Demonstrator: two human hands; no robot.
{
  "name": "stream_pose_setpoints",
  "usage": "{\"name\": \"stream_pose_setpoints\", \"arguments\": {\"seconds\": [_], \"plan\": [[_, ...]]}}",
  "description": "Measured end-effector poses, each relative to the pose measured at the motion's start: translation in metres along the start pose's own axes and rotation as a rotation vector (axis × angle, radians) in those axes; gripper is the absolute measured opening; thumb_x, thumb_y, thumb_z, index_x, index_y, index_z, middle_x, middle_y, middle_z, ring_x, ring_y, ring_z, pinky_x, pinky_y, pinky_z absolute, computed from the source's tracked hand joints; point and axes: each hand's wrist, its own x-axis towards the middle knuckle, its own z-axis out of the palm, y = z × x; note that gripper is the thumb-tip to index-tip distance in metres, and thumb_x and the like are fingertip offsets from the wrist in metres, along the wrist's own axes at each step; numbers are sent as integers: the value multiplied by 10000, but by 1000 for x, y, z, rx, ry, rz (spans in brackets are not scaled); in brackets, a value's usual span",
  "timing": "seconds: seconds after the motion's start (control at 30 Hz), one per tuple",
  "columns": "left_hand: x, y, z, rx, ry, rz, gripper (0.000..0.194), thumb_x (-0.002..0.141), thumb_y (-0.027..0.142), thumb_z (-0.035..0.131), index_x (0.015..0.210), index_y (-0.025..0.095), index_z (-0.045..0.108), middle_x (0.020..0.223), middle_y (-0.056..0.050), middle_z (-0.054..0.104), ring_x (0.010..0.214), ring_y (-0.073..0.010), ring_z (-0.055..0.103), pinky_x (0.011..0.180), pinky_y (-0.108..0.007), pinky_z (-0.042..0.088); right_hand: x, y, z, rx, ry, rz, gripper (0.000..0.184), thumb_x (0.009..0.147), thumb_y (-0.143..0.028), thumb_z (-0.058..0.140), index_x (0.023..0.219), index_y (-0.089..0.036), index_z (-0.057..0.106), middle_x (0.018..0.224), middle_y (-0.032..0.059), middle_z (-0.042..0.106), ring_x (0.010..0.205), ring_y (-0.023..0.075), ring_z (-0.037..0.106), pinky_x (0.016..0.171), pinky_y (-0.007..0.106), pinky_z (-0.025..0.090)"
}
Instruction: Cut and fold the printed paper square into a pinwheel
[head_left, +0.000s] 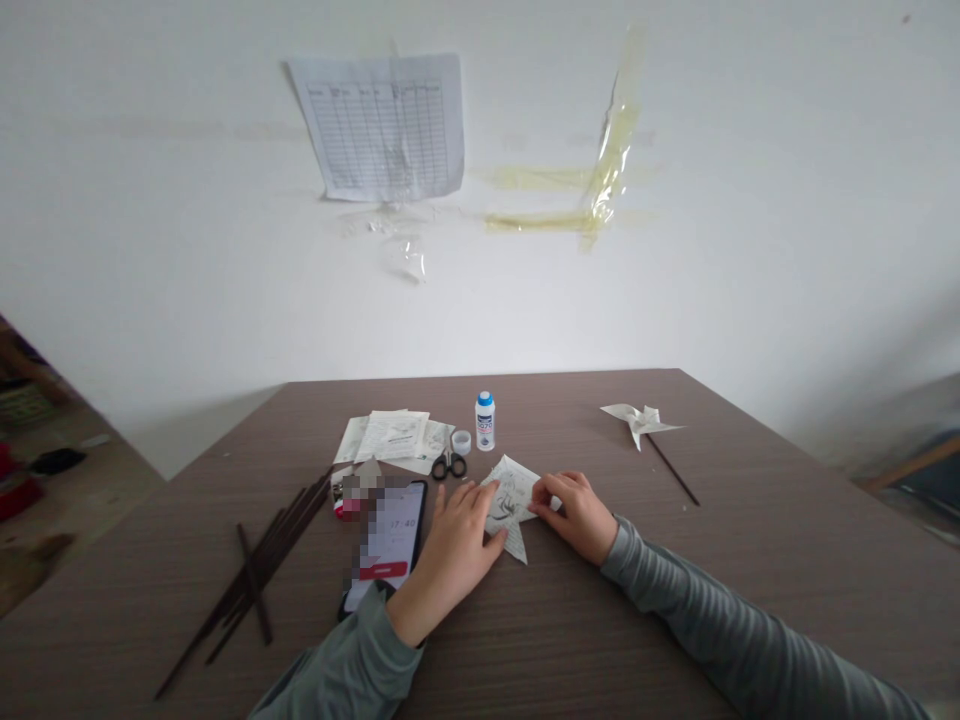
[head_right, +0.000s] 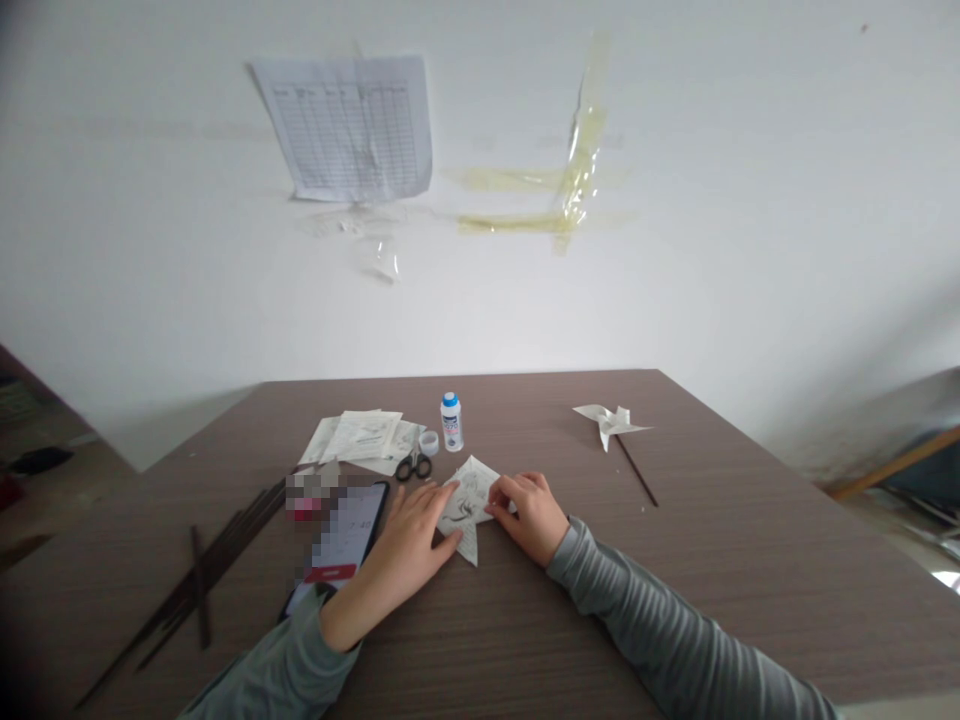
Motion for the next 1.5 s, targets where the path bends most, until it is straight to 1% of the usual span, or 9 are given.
{"name": "stream_pose_setpoints", "arguments": {"seconds": [0.17,0.3,0.43,0.6,0.8,0.93,1.03,1.2,1.5], "plan": [[0,-2,3,-9,18,21,690,1102,261,817,1779,382,767,1809,-116,838,1787,-516,688,1603,-772,396,0,-4,-4,-36,-54,27,177,1184,-421,815,1123,-415,981,1012,99,958,1035,411,963,1300,665,684],[1,-3,10,10,36,39,670,1091,214,812,1744,367,815,1778,-110,859,1766,-520,704,1593,-796,404,-1,-1,-2,-89,-44,7,202,1202,-423,812,1137,-425,1003,1016,92,963,1023,390,953,1286,640,680],[3,-8,21,81,91,72,650,1069,182,834,1681,398,873,1718,-78,894,1701,-483,769,1546,-799,496,-5,5,3,-165,9,-62,263,1250,-410,765,1165,-434,1013,1029,67,974,1018,348,947,1270,571,691],[5,-10,27,153,127,107,634,1079,167,803,1643,436,913,1697,-59,901,1653,-460,790,1509,-803,553,-6,6,6,-244,28,-87,244,1234,-368,802,1152,-428,1024,1027,51,976,1018,333,946,1267,536,690],[4,-6,25,163,111,79,541,1128,202,809,1609,410,944,1702,-94,884,1653,-462,772,1514,-810,530,-7,7,6,-214,29,-75,290,1247,-341,764,1131,-398,1023,1021,56,972,1021,327,936,1316,560,655],[4,-4,25,168,138,80,493,1148,232,828,1553,477,968,1652,-62,902,1612,-457,783,1485,-809,557,-7,8,7,-194,25,-81,273,1240,-338,772,1130,-352,1021,1015,58,963,1018,318,917,1323,589,634],[4,-3,25,174,139,81,451,1158,262,844,1523,490,981,1642,-58,901,1608,-458,779,1477,-800,566,-8,10,8,-197,44,-87,266,1239,-331,777,1124,-351,1016,1009,48,956,1015,306,898,1319,595,622],[4,1,22,175,98,65,449,1187,275,814,1559,470,974,1695,-78,876,1648,-472,760,1494,-827,536,-8,13,10,-202,63,-107,228,1224,-309,817,1151,-384,1020,990,24,943,992,288,893,1283,571,620],[1,9,13,183,57,48,458,1211,271,821,1615,447,950,1744,-110,852,1688,-455,744,1504,-861,507,-8,10,7,-204,80,-142,280,1233,-326,783,1144,-376,1044,976,32,928,980,293,888,1243,551,621]]}}
